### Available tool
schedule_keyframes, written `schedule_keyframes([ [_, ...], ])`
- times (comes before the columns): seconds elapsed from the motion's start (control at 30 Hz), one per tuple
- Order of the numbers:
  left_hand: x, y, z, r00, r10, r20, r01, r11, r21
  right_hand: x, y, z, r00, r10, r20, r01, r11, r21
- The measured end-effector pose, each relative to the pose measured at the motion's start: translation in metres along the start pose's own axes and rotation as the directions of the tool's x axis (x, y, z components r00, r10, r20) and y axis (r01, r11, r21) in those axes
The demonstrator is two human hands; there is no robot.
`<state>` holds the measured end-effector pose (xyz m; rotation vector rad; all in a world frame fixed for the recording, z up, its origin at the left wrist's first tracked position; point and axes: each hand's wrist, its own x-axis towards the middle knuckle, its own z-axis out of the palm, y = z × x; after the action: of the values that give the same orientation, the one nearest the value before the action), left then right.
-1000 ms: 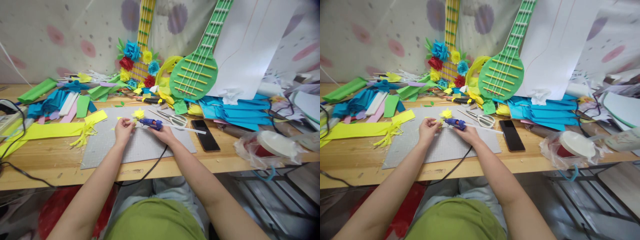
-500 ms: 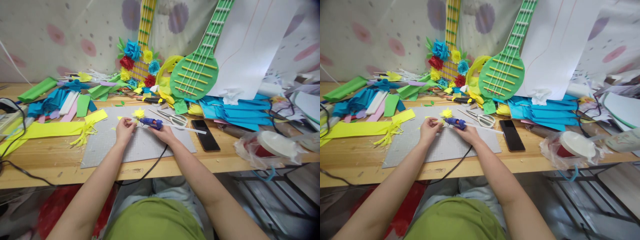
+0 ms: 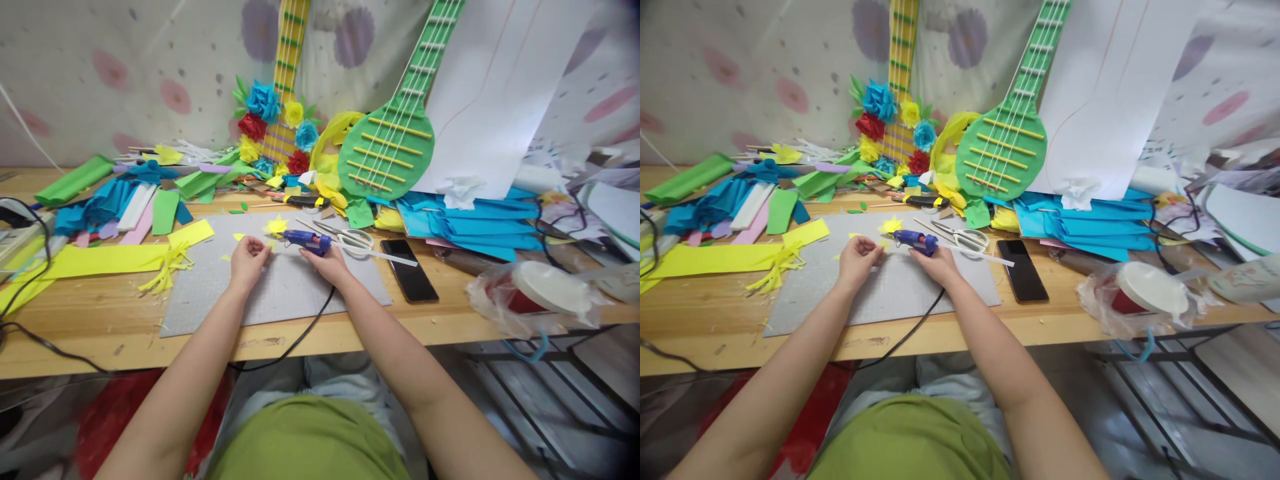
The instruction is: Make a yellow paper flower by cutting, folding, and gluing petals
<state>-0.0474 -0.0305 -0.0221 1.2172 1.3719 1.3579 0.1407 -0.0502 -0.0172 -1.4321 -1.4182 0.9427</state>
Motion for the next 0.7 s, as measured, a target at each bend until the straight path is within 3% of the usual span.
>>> schedule_keyframes([
  [0.23, 0.002, 0.005, -0.006, 1.000, -0.014, 0.015, 0.016, 0.990, -0.137, 0.009, -0.001, -0.005, 0.994, 0.069, -0.085, -0.038, 0.946, 0.323],
  [0.5, 0.005, 0.014, -0.014, 0.988, -0.110, 0.104, 0.138, 0.937, -0.322, 0.009, 0.000, -0.005, 0.992, 0.084, -0.095, -0.048, 0.941, 0.335],
  [0.6, 0.005, 0.013, -0.012, 0.984, -0.120, 0.134, 0.155, 0.944, -0.292, 0.010, 0.000, -0.005, 0.992, 0.085, -0.095, -0.048, 0.939, 0.341],
  [0.7, 0.007, 0.011, -0.009, 0.986, -0.146, 0.080, 0.161, 0.956, -0.244, 0.010, -0.001, -0.006, 0.991, 0.093, -0.098, -0.055, 0.938, 0.341],
])
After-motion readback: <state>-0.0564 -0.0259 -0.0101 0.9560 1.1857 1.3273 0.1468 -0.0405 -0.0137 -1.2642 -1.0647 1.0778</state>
